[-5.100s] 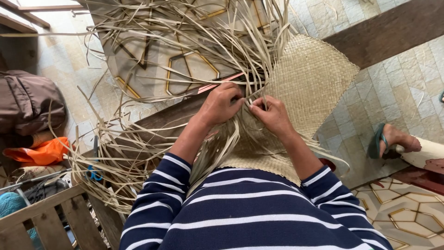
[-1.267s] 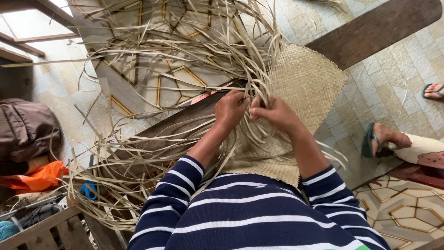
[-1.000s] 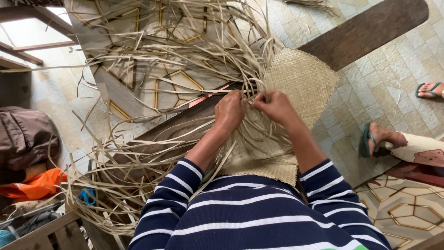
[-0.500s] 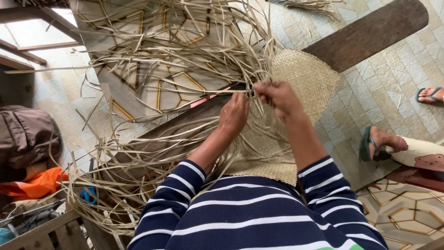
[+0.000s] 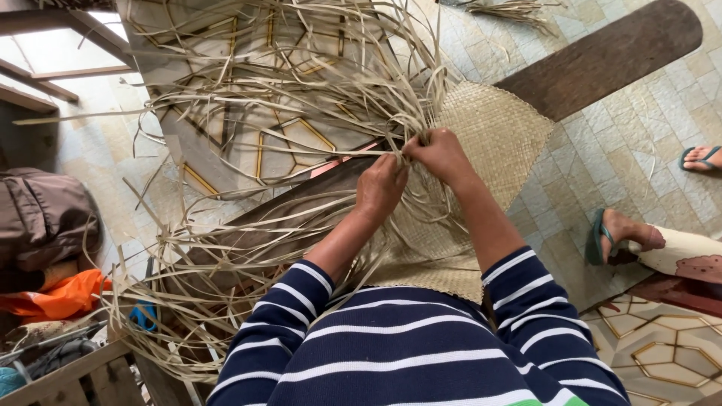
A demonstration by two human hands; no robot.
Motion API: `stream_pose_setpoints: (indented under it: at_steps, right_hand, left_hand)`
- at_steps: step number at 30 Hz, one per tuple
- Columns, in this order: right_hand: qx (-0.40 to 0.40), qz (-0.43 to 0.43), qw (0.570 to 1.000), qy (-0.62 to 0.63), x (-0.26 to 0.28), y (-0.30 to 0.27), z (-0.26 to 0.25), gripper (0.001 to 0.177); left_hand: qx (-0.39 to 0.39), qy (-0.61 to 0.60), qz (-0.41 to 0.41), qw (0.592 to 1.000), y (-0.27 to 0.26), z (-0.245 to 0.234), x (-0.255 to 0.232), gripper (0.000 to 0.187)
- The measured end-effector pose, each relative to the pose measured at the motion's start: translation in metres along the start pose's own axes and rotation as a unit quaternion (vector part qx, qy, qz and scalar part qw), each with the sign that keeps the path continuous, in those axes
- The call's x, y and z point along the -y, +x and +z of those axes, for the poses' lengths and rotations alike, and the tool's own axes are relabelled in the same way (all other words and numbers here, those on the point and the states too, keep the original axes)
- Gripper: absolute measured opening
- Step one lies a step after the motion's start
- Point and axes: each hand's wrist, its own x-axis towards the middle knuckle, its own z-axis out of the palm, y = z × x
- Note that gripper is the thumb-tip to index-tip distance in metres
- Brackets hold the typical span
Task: The person weaves a mat by hand using dried palm leaves, interlacing individual strands into the existing woven edge.
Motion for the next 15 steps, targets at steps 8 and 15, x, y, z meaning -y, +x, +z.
stream_pose_setpoints:
  at_steps: [8,15]
  right_hand:
    - [0.054,0.083,0.99,0.105,0.039,-0.049,-0.031,0.019]
    - [0.114,0.093,0.988,0.042,-0.012,-0.051,-0.006,0.023]
  left_hand:
    - [0.07,-0.166,-0.09,0.98,0.014,-0.017,0.005,0.014]
    - [0.108,-0.227,-0.093,0.963,0.016,-0.04,-0.014,0.015]
